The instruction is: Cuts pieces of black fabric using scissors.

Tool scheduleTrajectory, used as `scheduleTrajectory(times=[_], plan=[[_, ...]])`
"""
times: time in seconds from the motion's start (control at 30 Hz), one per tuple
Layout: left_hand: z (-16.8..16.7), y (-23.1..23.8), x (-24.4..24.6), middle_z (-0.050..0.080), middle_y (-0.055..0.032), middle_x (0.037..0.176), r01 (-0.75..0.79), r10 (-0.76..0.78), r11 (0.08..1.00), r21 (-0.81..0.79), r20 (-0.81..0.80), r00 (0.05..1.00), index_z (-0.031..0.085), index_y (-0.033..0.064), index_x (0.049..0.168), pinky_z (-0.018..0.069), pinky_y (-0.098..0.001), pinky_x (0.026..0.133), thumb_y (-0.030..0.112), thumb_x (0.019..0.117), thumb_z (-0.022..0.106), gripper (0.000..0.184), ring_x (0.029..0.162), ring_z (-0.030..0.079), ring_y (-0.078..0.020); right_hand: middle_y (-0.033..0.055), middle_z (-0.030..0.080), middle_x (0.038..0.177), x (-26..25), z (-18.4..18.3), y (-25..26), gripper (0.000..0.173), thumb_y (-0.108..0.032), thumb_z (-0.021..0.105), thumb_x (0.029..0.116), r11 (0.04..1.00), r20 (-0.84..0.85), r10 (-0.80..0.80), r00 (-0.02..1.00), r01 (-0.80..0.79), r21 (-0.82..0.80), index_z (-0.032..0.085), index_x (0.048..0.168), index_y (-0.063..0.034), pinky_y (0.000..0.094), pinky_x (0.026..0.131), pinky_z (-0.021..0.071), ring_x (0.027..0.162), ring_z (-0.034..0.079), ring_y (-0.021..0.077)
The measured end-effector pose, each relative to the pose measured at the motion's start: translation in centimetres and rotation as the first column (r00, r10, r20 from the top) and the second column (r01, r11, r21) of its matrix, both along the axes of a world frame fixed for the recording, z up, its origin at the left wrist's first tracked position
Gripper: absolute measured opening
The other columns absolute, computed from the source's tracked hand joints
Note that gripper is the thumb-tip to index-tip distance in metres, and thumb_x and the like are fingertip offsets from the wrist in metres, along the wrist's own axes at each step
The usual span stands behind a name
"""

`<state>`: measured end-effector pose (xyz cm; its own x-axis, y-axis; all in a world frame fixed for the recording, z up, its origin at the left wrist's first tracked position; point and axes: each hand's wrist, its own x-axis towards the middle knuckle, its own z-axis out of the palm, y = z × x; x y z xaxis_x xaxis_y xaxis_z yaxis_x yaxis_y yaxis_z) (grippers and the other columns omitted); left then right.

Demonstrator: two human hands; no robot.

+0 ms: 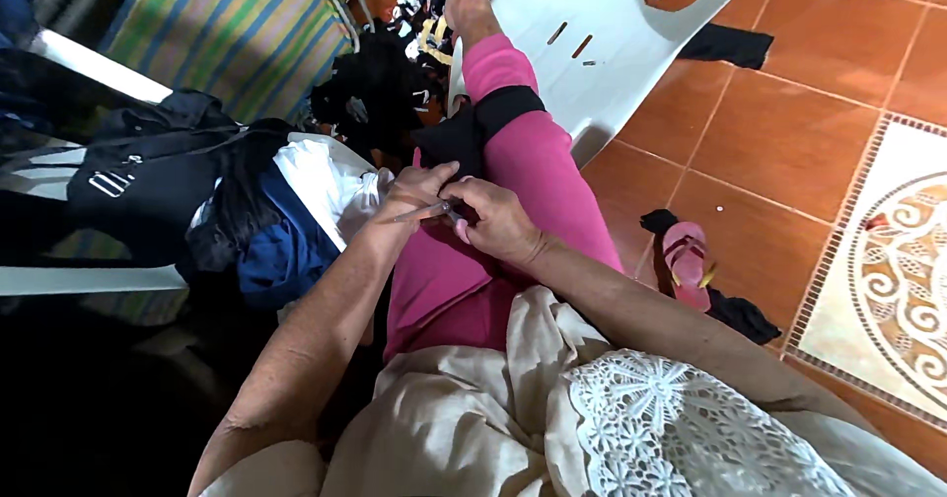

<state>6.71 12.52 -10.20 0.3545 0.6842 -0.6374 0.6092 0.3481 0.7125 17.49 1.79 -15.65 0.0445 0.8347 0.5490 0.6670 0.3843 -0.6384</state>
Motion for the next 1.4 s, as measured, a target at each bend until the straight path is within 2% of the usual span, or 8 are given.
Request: scheduleTrajectory(times=[0.1,0.23,0.43,0.53,0.67,0.97,1.27,1.4], plan=[[0.1,0.9,0.3,0.067,-0.0111,0.087,0.107,-0.104,0.994,0.032,-0.088,0.991,0.068,-0.0022,0.098,0.0539,-0.0407,0.073,0.031,0.0990,0.068,0.034,0.075,0.062,-0.0185,0.0143,0.072,0.098,-0.1,0.2,-0.2,0.033,-0.001,0.071,0.0743,0.999,-0.052,0.035,0.998,-0.036,-0.025,0.072,0.107,0.0005,0.0406,0.083,0.0600,0.093,0.071,0.0262],[1.0,0.8,0.6,0.065,-0.0063,0.078,0.098,-0.099,0.995,-0.016,-0.143,0.985,0.066,0.0001,0.100,0.0512,-0.0256,0.052,0.010,0.0945,0.068,0.012,0.056,0.059,-0.0104,0.0147,0.072,0.104,-0.1,0.5,-1.1,0.036,0.000,0.074,0.0776,0.991,-0.231,0.000,0.973,-0.031,-0.128,0.068,0.113,0.0033,0.0362,0.082,0.0608,0.091,0.072,0.0207],[1.0,-0.7,0.1,0.062,-0.0169,0.103,-0.040,0.036,0.999,-0.037,-0.090,0.995,0.051,-0.0011,0.137,0.0548,-0.0329,0.064,0.006,0.0952,0.064,0.044,0.074,0.062,-0.0190,0.0010,0.068,0.086,0.9,2.6,-3.9,0.046,-0.013,0.077,0.0866,0.835,-0.652,-0.213,0.728,-0.211,-0.509,0.062,0.128,-0.0034,0.0249,0.064,0.0515,0.069,0.059,0.0062],[1.3,-1.9,0.2,0.061,-0.0116,0.092,-0.162,0.164,0.983,-0.090,0.015,0.986,0.054,-0.0008,0.124,0.0529,-0.0250,0.057,0.000,0.0940,0.063,0.031,0.064,0.059,-0.0129,0.0028,0.069,0.089,2.0,3.9,-5.7,0.041,-0.021,0.072,0.0917,0.703,-0.719,-0.303,0.626,-0.362,-0.612,0.063,0.127,-0.0027,0.0276,0.073,0.0579,0.075,0.066,0.0098],[1.3,-4.0,0.4,0.062,-0.0090,0.085,-0.259,0.295,0.944,-0.206,0.171,0.940,0.058,-0.0010,0.117,0.0533,-0.0240,0.054,-0.001,0.0980,0.058,0.019,0.059,0.059,-0.0116,-0.0005,0.066,0.079,2.1,5.5,-7.2,0.026,-0.025,0.060,0.1008,0.605,-0.743,-0.361,0.563,-0.465,-0.646,0.064,0.116,-0.0039,0.0224,0.062,0.0554,0.067,0.064,0.0077],[1.4,-5.1,-0.2,0.063,-0.0102,0.092,-0.337,0.388,0.907,-0.252,0.191,0.901,0.054,0.0044,0.130,0.0520,-0.0256,0.053,0.021,0.1105,0.043,0.028,0.059,0.059,-0.0124,0.0088,0.070,0.092,1.3,3.5,-2.6,0.044,-0.008,0.080,0.0849,0.928,-0.385,-0.241,0.891,0.095,-0.361,0.063,0.125,-0.0004,0.0276,0.063,0.0567,0.071,0.066,0.0125],[1.2,-6.5,-1.3,0.059,-0.0042,0.071,-0.371,0.412,0.910,-0.186,0.283,0.866,0.057,0.0022,0.092,0.0538,-0.0238,0.054,-0.002,0.1009,0.052,0.011,0.054,0.058,-0.0103,0.0123,0.070,0.095,0.7,3.7,0.9,0.040,-0.011,0.078,0.0880,0.826,-0.340,-0.285,0.896,0.049,-0.562,0.065,0.125,-0.0030,0.0358,0.064,0.0552,0.070,0.065,0.0174],[1.0,-7.2,-1.7,0.059,-0.0028,0.069,-0.398,0.440,0.897,-0.191,0.323,0.838,0.054,0.0024,0.091,0.0549,-0.0233,0.055,-0.005,0.1007,0.053,0.012,0.053,0.059,-0.0097,0.0099,0.067,0.091,0.6,3.8,0.5,0.040,-0.007,0.079,0.0862,0.792,-0.462,-0.316,0.828,-0.038,-0.610,0.064,0.123,-0.0022,0.0276,0.057,0.0494,0.062,0.057,0.0108]])
